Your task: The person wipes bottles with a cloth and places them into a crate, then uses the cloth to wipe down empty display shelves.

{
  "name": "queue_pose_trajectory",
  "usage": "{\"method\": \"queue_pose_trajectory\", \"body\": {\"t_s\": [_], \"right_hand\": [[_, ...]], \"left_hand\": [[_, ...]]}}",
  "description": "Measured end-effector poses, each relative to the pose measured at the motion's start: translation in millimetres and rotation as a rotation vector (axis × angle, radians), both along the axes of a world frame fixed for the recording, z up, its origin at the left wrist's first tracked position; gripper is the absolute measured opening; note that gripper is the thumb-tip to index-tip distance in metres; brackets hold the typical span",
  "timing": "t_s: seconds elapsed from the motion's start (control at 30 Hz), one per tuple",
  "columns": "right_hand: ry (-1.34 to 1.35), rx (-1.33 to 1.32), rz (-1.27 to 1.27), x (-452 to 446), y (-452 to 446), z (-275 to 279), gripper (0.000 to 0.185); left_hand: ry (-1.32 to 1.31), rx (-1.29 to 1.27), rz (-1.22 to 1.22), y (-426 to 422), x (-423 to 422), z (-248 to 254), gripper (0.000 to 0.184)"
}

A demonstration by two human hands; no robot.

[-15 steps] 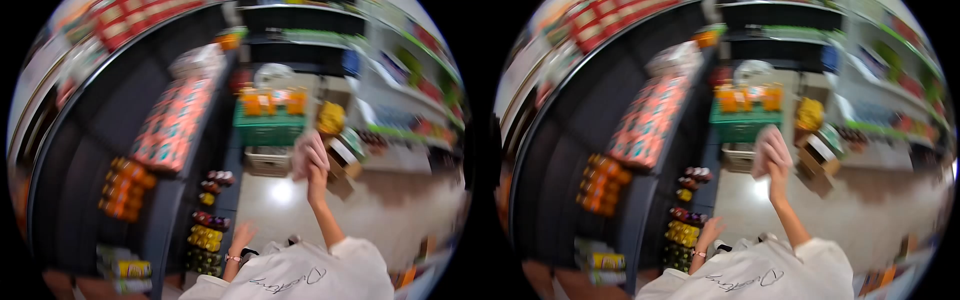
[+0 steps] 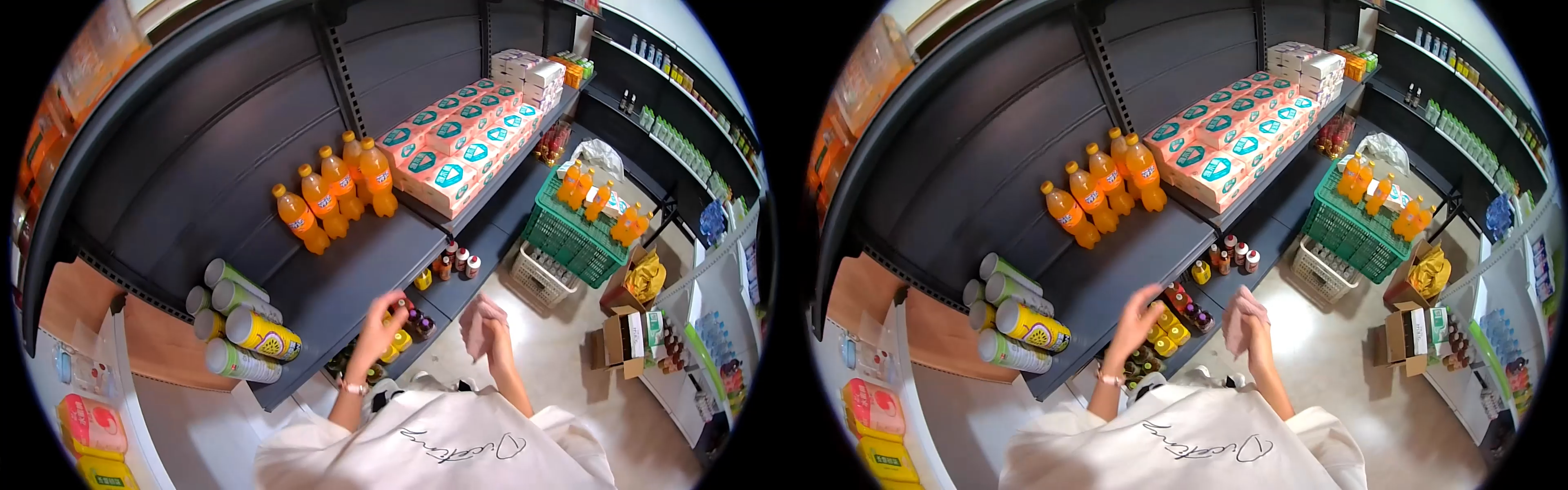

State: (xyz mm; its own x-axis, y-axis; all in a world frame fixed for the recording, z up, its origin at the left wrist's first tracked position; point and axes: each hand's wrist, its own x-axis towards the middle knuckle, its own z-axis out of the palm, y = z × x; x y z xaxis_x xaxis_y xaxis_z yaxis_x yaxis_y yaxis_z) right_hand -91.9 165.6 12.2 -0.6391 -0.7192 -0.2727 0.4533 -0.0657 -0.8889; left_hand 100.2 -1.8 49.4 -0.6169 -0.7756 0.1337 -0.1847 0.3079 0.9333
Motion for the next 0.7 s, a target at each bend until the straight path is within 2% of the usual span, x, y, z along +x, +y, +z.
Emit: {"method": "queue_pose_trajectory", "body": {"t_s": [0.07, 0.13, 0.2, 0.23, 0.27, 0.33, 0.4, 0.47, 0.5, 0.6, 0.67, 0.7], "right_hand": [[0.163, -0.023, -0.017, 5.3, -34.4, 8.9, 0.055], [0.081, -0.003, -0.025, 21.5, -41.9, 60.6, 0.054], [0.101, -0.132, -0.087, 31.4, -37.4, 72.2, 0.052], [0.080, -0.186, -0.132, 31.9, -29.0, 52.3, 0.047], [0.066, -0.245, -0.181, 22.1, -36.4, 11.2, 0.043], [0.040, -0.191, -0.146, 25.5, -29.2, -8.4, 0.045], [-0.065, -0.137, -0.184, 32.0, -14.6, -6.7, 0.043], [0.037, -0.086, -0.142, 28.5, 9.6, -12.8, 0.038], [-0.088, 0.005, -0.338, 44.0, 1.8, 35.7, 0.033], [-0.097, 0.050, -0.300, 37.0, 15.4, 19.2, 0.040], [-0.090, 0.057, -0.344, 34.3, 9.5, 28.3, 0.044], [-0.081, 0.020, -0.378, 34.3, -1.0, 46.3, 0.044]], "left_hand": [[0.143, -0.031, 0.109, -55.5, -13.1, -2.4, 0.041], [0.249, -0.058, 0.140, -91.8, -34.9, 40.5, 0.049], [0.203, -0.174, 0.245, -122.3, -60.6, 72.6, 0.056], [0.276, -0.289, 0.230, -142.2, -76.8, 63.3, 0.059], [0.382, -0.307, 0.207, -187.3, -106.4, 24.7, 0.065], [0.254, -0.461, 0.403, -222.5, -136.4, 33.0, 0.071], [0.227, -0.615, 0.449, -260.5, -163.6, 24.1, 0.078], [0.260, -0.623, 0.457, -283.8, -185.1, 6.2, 0.080], [0.233, -0.646, 0.487, -284.2, -187.4, 5.2, 0.079], [0.199, -0.683, 0.533, -276.6, -187.0, 5.3, 0.080], [0.249, -0.583, 0.473, -269.2, -187.9, 5.8, 0.079], [0.330, -0.395, 0.428, -259.3, -185.2, 11.8, 0.079]]}}
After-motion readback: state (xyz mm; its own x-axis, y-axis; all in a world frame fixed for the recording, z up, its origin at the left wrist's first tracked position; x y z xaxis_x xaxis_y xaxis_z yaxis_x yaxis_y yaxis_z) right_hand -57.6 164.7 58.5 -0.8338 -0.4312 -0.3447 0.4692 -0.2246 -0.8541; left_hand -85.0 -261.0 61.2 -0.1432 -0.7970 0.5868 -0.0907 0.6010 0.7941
